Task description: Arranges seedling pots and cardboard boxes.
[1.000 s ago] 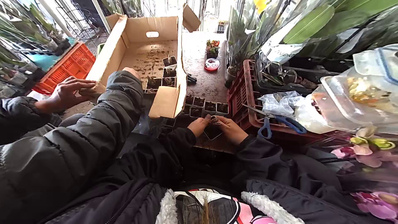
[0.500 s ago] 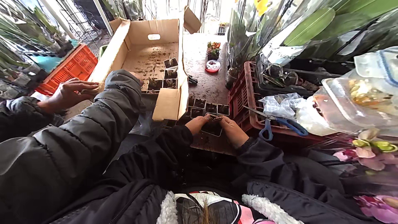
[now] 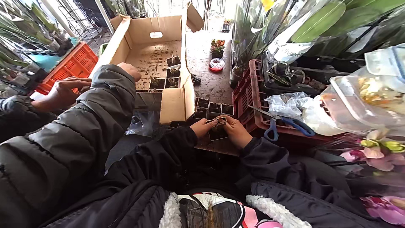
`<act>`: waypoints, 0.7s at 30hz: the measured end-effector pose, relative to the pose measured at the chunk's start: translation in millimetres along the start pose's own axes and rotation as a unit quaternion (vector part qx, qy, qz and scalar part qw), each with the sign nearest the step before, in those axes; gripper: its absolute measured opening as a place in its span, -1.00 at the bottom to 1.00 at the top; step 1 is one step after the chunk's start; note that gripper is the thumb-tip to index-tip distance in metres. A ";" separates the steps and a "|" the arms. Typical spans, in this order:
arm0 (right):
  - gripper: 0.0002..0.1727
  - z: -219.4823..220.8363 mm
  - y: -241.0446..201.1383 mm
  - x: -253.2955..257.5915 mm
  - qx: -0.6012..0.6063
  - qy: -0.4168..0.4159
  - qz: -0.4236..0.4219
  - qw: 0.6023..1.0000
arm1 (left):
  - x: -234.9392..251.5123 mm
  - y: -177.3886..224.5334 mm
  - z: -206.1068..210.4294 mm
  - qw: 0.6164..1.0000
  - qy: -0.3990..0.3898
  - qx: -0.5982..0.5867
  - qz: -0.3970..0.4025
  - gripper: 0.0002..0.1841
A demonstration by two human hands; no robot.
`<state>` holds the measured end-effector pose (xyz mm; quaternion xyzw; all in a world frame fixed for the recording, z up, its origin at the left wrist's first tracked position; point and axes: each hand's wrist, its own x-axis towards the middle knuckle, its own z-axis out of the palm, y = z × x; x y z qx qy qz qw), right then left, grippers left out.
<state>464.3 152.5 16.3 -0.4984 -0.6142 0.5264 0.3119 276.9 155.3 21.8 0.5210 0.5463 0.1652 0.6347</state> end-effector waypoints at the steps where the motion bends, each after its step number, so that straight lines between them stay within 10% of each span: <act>1: -0.71 -0.6 -0.6 -0.3 0.002 -0.006 0.007 1.000 | -0.3 -0.4 -0.5 1.000 -0.008 -0.004 -0.008 -0.38; 21: -0.43 33.3 1.2 -13.4 0.046 0.123 0.114 0.985 | -1.0 -2.2 24.1 0.980 0.154 -0.087 -0.087 -0.27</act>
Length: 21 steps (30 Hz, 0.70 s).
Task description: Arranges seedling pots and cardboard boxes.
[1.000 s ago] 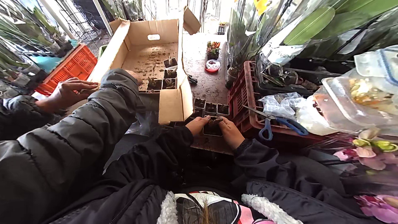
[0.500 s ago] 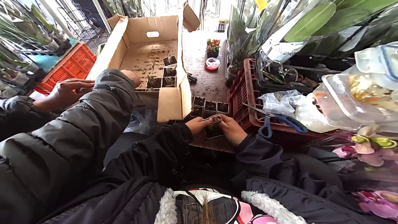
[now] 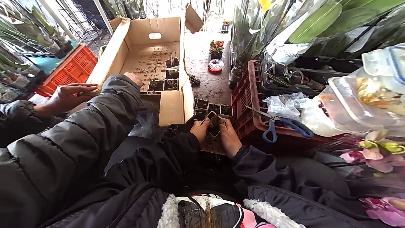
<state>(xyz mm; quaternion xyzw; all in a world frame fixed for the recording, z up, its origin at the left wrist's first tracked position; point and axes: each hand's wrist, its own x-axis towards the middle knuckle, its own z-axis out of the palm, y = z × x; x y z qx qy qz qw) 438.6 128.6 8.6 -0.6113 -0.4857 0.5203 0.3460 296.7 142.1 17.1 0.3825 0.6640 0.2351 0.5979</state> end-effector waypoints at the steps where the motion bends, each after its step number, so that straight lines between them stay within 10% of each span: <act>1: -0.43 2.4 2.9 0.8 0.000 0.008 -0.009 1.000 | -2.1 -0.9 3.3 1.000 0.004 -0.007 -0.006 -0.26; 21: -0.71 1.2 15.8 14.7 -0.007 0.000 -0.062 0.998 | 6.7 -12.2 2.2 0.989 -0.063 -0.129 -0.031 -0.42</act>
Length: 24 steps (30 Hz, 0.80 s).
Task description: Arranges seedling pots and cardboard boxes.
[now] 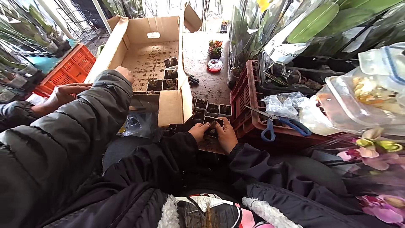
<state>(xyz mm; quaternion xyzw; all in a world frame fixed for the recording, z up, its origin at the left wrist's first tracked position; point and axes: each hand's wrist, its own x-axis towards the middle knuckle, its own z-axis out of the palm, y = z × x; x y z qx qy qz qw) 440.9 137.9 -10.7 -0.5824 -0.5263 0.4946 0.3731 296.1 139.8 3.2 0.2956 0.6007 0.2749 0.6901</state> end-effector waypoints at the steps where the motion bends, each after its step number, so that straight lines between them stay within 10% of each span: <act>1: -0.71 0.4 0.4 0.0 0.001 0.000 0.001 1.000 | 1.0 -1.5 0.6 1.000 0.002 -0.003 0.000 -0.42; 17: -0.59 -27.6 -4.0 9.8 0.043 -0.074 0.025 0.996 | -26.4 4.9 -18.0 0.993 -0.035 0.094 0.061 -0.23; 24: -0.46 -24.5 -17.8 2.6 -0.015 -0.131 -0.015 0.991 | -59.4 13.6 -19.6 0.862 0.061 0.398 0.309 0.04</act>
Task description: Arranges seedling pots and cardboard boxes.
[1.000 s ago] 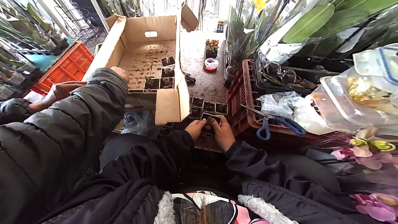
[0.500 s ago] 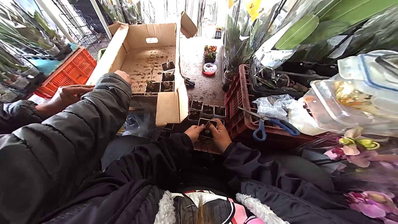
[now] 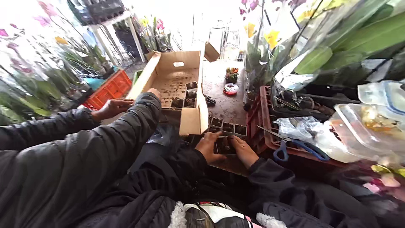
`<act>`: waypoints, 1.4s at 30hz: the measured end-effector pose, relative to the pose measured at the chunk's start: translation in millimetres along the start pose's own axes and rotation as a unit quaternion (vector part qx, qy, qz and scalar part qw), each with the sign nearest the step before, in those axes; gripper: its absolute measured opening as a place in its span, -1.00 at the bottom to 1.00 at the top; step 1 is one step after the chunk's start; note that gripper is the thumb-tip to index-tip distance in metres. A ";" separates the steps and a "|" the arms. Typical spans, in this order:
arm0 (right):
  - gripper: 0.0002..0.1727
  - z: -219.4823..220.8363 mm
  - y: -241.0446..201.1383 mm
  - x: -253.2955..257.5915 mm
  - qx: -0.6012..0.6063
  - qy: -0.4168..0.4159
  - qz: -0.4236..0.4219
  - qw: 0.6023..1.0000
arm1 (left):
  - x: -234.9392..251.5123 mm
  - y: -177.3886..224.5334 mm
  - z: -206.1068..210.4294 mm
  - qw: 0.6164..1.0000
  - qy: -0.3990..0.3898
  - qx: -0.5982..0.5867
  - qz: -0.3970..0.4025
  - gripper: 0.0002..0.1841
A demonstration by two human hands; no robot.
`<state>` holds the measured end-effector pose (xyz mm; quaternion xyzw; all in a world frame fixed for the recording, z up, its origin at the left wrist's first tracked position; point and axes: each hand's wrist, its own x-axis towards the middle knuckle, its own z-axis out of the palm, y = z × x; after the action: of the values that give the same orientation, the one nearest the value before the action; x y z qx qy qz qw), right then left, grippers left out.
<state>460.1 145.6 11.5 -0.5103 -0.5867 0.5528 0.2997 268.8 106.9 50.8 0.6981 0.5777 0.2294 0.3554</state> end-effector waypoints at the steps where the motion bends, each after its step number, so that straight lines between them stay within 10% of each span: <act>1: -0.47 1.7 -1.9 -1.9 -0.012 -0.002 -0.005 1.000 | -1.9 3.7 -2.2 0.999 -0.013 0.044 0.002 -0.02; 14: -0.38 -9.6 -24.5 -32.7 -0.061 -0.074 0.030 0.995 | -26.9 32.9 -3.5 0.986 -0.051 0.151 -0.052 -0.06; 23: -0.51 -37.2 44.8 10.3 -0.297 0.008 0.161 0.941 | -50.2 -9.1 -3.5 0.985 -0.071 0.110 -0.114 -0.05; 30: -0.38 -2.6 83.4 24.8 -0.006 0.018 0.379 0.925 | -46.1 -20.7 -3.4 0.986 -0.082 0.115 -0.092 -0.06; 42: -0.36 11.9 113.8 58.7 0.185 0.219 0.358 0.889 | -38.0 -20.4 -4.5 0.989 -0.118 0.054 -0.068 -0.09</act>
<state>462.1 181.0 -112.0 -0.7287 -0.1710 0.5956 0.2914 243.7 72.7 41.6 0.6975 0.5897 0.0892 0.3972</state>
